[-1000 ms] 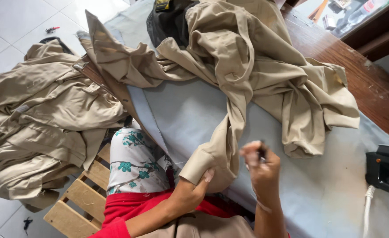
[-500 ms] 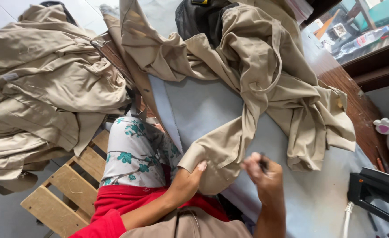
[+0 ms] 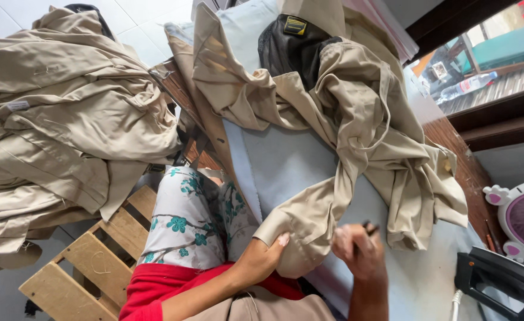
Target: The person uses a pair of scissors to cut the seams and fabric of a beige jacket laid out on a table. They carefully trim the edges of the sleeves and the main body of the garment, removing excess material.
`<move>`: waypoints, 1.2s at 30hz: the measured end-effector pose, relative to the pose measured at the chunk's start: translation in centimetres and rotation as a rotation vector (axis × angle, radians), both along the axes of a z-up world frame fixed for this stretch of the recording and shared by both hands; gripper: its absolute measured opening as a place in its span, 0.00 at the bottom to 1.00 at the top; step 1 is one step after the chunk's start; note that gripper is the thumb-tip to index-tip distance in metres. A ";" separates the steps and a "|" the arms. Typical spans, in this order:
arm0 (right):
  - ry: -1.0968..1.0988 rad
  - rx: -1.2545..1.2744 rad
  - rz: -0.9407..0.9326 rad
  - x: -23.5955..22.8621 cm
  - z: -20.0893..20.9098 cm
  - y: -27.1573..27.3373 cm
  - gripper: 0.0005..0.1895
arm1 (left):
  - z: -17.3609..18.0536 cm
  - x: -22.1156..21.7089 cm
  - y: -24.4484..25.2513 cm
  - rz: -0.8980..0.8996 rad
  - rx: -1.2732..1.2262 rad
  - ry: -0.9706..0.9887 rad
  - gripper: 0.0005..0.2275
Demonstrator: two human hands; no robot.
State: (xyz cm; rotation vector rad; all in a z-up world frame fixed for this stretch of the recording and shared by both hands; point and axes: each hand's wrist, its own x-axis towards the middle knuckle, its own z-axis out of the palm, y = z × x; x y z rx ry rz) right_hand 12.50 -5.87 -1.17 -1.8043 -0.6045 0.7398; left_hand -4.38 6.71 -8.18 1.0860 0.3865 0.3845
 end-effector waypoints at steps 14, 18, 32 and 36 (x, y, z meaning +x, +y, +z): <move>-0.059 -0.109 -0.318 -3.3 -4.2 -2.5 0.30 | -0.5 0.0 -2.1 0.128 -0.474 0.401 0.17; -0.172 0.033 -0.196 -4.5 -3.0 -3.7 0.22 | 0.5 -0.8 -0.8 0.065 -0.719 0.335 0.16; -0.321 0.148 -0.326 8.0 3.5 4.8 0.13 | 6.3 2.1 5.6 0.286 -0.988 0.111 0.18; -0.230 -0.004 -0.383 12.3 1.7 10.0 0.18 | 10.3 2.8 4.1 0.428 -0.877 0.222 0.16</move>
